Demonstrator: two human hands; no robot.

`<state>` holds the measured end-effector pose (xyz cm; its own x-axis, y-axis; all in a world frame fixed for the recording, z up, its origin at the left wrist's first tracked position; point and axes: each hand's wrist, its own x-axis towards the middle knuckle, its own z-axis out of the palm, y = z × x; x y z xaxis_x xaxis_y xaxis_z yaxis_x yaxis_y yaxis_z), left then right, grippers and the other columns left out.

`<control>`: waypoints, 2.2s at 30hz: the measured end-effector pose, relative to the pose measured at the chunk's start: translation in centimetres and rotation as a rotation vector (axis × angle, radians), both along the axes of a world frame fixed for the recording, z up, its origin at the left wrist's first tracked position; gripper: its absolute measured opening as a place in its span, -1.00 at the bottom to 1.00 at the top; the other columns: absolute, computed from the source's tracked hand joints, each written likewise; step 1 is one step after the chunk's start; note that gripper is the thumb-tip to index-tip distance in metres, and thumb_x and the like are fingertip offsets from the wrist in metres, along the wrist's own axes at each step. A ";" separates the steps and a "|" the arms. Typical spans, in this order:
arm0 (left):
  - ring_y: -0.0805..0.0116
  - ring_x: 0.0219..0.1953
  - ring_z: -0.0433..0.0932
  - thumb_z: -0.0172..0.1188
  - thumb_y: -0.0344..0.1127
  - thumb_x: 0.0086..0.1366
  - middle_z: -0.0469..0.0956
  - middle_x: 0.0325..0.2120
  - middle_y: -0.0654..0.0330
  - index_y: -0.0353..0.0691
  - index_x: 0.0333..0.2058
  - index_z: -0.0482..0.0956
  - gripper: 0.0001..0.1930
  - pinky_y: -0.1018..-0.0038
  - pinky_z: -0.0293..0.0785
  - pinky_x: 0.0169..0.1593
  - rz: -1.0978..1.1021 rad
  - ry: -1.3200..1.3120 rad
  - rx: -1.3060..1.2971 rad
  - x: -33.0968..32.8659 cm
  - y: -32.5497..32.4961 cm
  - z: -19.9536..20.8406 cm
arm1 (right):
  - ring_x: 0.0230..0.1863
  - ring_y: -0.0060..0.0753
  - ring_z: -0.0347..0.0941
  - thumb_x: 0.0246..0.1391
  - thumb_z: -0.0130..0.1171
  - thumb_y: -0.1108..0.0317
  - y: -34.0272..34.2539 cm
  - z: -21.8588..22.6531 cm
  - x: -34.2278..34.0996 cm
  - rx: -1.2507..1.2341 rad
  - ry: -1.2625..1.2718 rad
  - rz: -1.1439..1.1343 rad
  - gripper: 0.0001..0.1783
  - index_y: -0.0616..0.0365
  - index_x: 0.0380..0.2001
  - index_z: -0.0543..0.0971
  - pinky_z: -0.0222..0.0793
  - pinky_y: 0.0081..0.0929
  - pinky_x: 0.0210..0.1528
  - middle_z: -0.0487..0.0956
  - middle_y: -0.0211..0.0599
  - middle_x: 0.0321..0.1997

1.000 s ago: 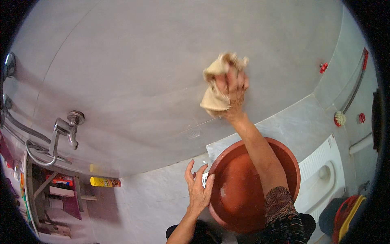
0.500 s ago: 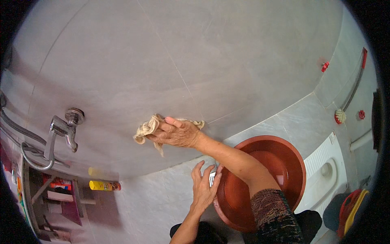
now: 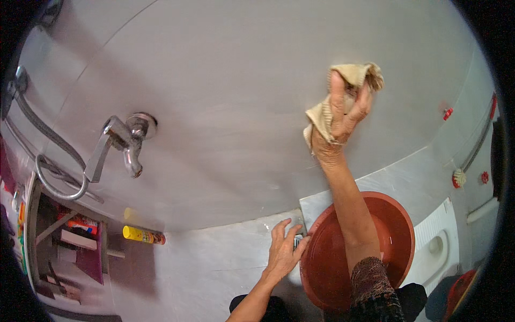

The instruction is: The person cleans the bathroom walls and floor using a cloth and a bucket of water. They wipe the walls, rinse the cloth in the bucket, and then clean the floor and toilet area.

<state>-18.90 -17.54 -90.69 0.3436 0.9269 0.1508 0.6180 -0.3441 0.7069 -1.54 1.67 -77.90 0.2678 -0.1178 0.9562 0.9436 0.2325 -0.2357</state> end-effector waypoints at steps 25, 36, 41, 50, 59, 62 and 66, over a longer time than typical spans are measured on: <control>0.03 0.02 0.33 0.09 0.05 0.20 0.39 -0.05 0.04 -0.07 -0.01 0.47 -0.54 0.16 0.28 0.03 -0.112 0.277 -0.245 -0.7 1.3 -2.4 | 0.19 -0.58 0.03 0.07 -0.02 0.04 -2.1 -12.9 -1.1 -0.264 -0.915 0.002 -0.44 -0.61 0.18 0.20 0.02 -0.30 0.14 0.24 -0.73 0.06; 0.02 0.00 0.35 0.11 0.03 0.20 0.41 -0.06 0.02 -0.20 -0.03 0.46 -0.51 0.20 0.31 0.04 -0.137 0.337 -0.181 0.9 -0.8 0.0 | 0.22 0.08 0.02 -0.05 0.04 0.35 -2.9 -12.3 14.0 -0.309 -0.006 -0.125 -0.40 0.12 0.14 0.28 -0.10 0.10 0.17 0.14 -0.04 0.21; 0.02 0.00 0.34 0.13 0.01 0.19 0.39 -0.05 0.02 -0.18 0.00 0.45 -0.51 0.18 0.30 0.04 -0.098 0.386 -0.234 1.5 -2.1 0.8 | 0.20 0.10 0.00 -0.02 0.01 0.28 -1.7 -11.6 5.0 -0.215 0.028 0.027 -0.35 0.14 0.19 0.21 -0.04 0.06 0.13 0.13 0.03 0.17; -0.01 0.05 0.33 0.13 -0.02 0.20 0.39 0.00 0.01 -0.15 0.00 0.43 -0.54 0.21 0.29 0.09 -0.101 0.436 -0.279 6.1 -3.4 1.7 | 0.25 -0.69 0.02 0.04 0.02 0.12 -3.4 -14.4 5.6 -0.394 -0.911 0.279 -0.60 -0.43 0.00 0.41 -0.20 -0.36 0.26 0.21 -0.91 0.17; 0.03 -0.01 0.36 0.15 -0.01 0.17 0.39 -0.03 0.08 -0.15 -0.01 0.45 -0.53 0.18 0.33 0.00 -0.047 0.488 -0.276 7.8 -5.2 1.8 | 0.37 -0.65 -0.18 -0.04 0.04 0.25 -5.2 -16.8 26.3 -0.687 -1.326 0.009 -0.47 -0.63 0.03 0.34 -0.21 -0.19 0.30 0.13 -0.86 0.24; 0.01 -0.04 0.38 0.15 -0.03 0.18 0.40 -0.04 0.08 -0.17 -0.02 0.44 -0.54 0.16 0.35 -0.03 -0.062 0.492 -0.256 8.2 -6.0 1.5 | 0.31 -0.49 -0.02 -0.09 0.13 0.31 -7.2 -17.2 31.3 -0.786 -1.168 0.081 -0.48 -0.49 -0.01 0.40 0.11 -0.21 0.07 0.21 -0.77 0.17; -0.01 -0.06 0.40 0.14 -0.04 0.19 0.42 -0.08 0.05 -0.20 -0.06 0.46 -0.56 0.15 0.36 -0.04 -0.069 0.524 -0.258 8.7 -6.5 1.1 | 0.15 -0.31 0.16 -0.11 0.17 0.34 -10.9 -16.6 32.5 -0.916 -0.868 0.005 -0.52 -0.22 -0.03 0.44 0.21 -0.31 -0.05 0.32 -0.54 0.07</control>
